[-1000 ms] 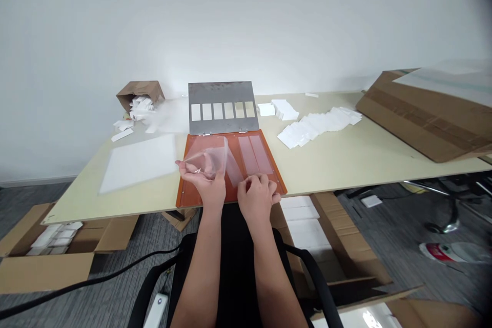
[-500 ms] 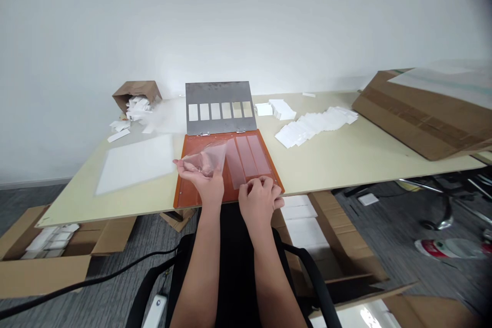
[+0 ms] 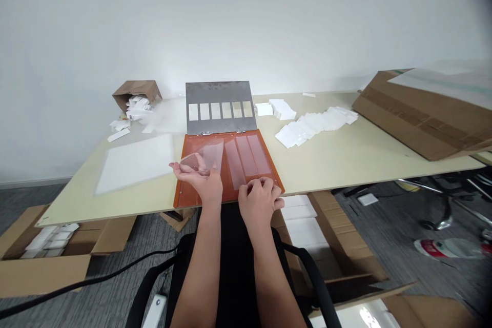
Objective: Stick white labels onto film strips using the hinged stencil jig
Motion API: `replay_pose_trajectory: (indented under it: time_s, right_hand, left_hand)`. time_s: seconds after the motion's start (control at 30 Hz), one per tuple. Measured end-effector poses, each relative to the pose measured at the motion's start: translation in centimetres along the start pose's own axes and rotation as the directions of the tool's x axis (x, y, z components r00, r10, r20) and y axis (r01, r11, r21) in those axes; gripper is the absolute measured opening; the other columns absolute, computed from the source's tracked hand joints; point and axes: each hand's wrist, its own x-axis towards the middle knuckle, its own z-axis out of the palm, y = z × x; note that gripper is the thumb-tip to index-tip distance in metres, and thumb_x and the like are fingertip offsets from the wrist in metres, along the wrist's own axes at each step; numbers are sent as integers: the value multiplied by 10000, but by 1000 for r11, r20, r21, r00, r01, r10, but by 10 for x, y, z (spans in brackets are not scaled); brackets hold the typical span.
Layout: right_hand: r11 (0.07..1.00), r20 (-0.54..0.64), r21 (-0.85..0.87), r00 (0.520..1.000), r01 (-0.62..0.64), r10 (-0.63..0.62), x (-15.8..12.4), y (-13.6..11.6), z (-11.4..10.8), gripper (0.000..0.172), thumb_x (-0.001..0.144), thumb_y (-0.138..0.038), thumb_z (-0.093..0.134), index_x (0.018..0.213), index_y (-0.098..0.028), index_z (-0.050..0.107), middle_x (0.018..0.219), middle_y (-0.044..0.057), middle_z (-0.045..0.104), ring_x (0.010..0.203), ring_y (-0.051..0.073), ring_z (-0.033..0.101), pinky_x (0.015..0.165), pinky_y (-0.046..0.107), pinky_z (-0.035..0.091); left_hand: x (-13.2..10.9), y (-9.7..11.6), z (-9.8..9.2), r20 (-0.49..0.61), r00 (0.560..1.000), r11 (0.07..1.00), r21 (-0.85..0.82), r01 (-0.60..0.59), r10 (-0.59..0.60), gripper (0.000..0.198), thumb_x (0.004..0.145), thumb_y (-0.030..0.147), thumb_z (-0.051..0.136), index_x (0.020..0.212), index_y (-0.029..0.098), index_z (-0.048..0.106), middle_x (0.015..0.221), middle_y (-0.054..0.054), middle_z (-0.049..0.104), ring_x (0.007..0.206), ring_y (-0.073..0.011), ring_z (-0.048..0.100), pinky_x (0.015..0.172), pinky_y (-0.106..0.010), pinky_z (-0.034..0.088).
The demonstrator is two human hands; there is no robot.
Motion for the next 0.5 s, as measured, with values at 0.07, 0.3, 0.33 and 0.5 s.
replay_pose_trajectory:
  time_s: [0.07, 0.3, 0.33, 0.5]
  right_hand:
    - [1000, -11, 0, 1000, 3, -3, 0, 1, 1, 192, 839, -245, 516, 790, -172, 687, 1127, 146, 571, 1026, 335, 428, 802, 485, 277]
    - [992, -57, 49, 992, 112, -109, 0, 2, 2, 267, 827, -173, 544, 1043, -231, 691, 1245, 118, 559, 1092, 314, 416, 823, 454, 257]
    - [989, -48, 54, 990, 134, -132, 0, 2, 2, 266, 835, -172, 545, 1037, -250, 699, 1259, 109, 558, 1104, 314, 411, 826, 453, 251]
    - [982, 5, 17, 983, 186, -186, -2, 0, 4, 209, 892, -244, 548, 985, -279, 732, 1271, 100, 562, 1106, 315, 402, 843, 468, 230]
  left_hand:
    - [1, 1, 0, -21, 1000, 1000, -6, 10, -10, 1022, 590, 64, 720, 1402, 312, 152, 1588, -120, -326, 1426, -266, 396, 1112, -373, 410]
    - [3, 19, -2, -32, 999, 999, -40, -13, 12, 961, 592, 75, 736, 1347, 311, 190, 1596, -128, -297, 1410, -275, 418, 1034, -340, 492]
    - [4, 23, -3, -35, 999, 999, -39, -30, 28, 966, 593, 83, 746, 1346, 313, 187, 1596, -126, -299, 1414, -276, 413, 1054, -345, 478]
    - [17, 49, -10, -37, 992, 993, 5, -117, 117, 1001, 618, 136, 781, 1377, 348, 162, 1591, -74, -320, 1484, -289, 278, 1096, -376, 456]
